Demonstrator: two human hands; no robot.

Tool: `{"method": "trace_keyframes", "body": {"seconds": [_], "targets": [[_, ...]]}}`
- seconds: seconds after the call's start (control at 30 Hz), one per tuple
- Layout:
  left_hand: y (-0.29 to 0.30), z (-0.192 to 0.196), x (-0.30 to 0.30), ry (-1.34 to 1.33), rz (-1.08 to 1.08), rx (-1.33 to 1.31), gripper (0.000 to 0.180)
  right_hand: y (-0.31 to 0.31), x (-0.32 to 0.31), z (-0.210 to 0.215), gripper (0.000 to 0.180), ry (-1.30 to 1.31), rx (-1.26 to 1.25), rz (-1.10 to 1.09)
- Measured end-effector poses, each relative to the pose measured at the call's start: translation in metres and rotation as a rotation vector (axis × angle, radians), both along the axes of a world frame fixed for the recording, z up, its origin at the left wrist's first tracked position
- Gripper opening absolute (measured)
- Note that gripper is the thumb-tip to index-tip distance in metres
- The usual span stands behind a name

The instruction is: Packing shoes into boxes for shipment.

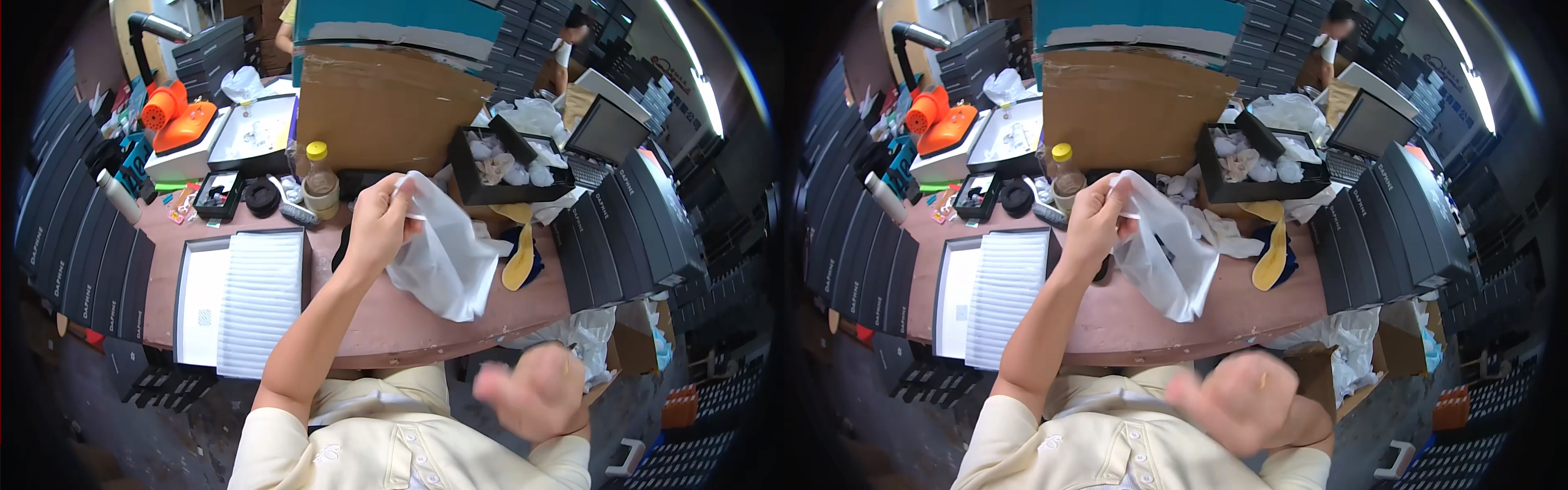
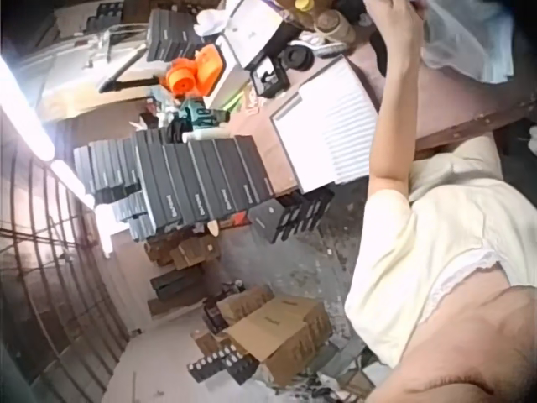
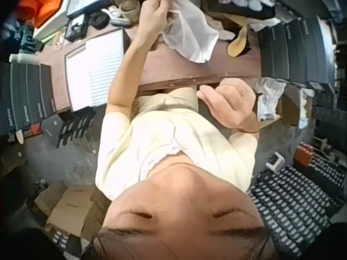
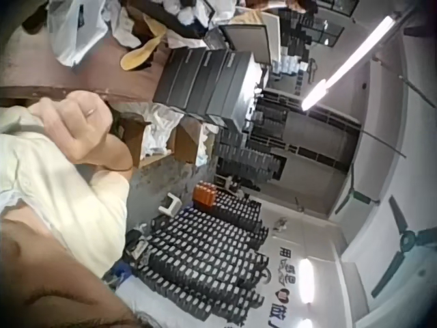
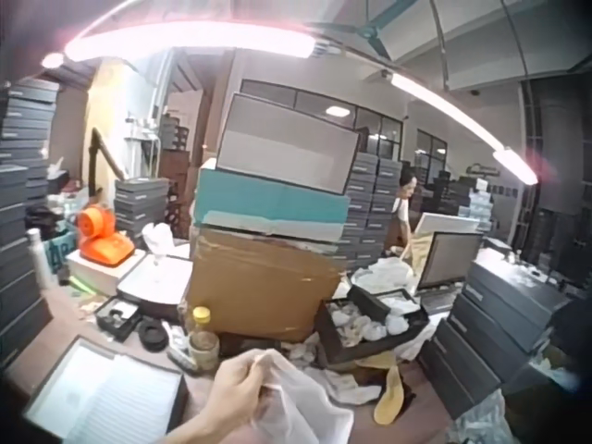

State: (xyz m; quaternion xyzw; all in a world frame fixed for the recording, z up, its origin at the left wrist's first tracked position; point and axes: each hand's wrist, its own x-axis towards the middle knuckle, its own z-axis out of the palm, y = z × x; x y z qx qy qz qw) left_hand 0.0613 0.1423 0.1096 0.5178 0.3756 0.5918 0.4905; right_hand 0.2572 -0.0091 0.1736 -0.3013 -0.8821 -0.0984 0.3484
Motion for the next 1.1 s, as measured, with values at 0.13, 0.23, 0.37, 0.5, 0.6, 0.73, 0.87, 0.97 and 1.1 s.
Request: {"method": "trace_keyframes", "body": {"seconds": [0.13,0.23,0.37,0.5,0.6,0.73,0.87,0.97,1.1], "targets": [[-0.012,0.008,-0.011,0.098,-0.274,0.062,0.024,0.051,0.031,-0.037,0.041,0.447,0.033,-0.179],[-0.027,0.038,-0.022,-0.011,-0.53,-0.029,0.025,0.106,0.011,-0.055,0.101,0.098,-0.242,-0.047],[-0.025,0.062,-0.016,0.196,-0.547,0.114,0.029,0.117,-0.039,-0.07,0.09,0.088,-0.477,0.18],[-0.039,0.081,-0.012,0.18,-0.532,0.033,0.032,0.123,-0.068,-0.139,0.062,0.455,-0.673,0.14],[-0.046,0.074,-0.029,0.388,-0.434,0.232,0.031,0.121,-0.071,-0.138,0.053,0.575,-0.673,0.224],[-0.054,0.059,-0.04,0.377,-0.455,0.272,0.028,0.126,-0.084,-0.119,0.057,0.318,-0.488,0.157],[-0.067,0.042,-0.046,0.346,-0.482,0.232,0.014,0.12,-0.095,-0.118,0.06,0.168,-0.386,0.11],[-0.104,0.031,-0.092,0.498,0.207,0.494,0.052,0.098,-0.077,-0.114,0.06,0.948,-0.812,0.317],[-0.179,-0.037,-0.205,1.352,0.881,-0.324,0.045,0.123,0.024,-0.17,0.075,1.311,-1.742,1.036]]}}
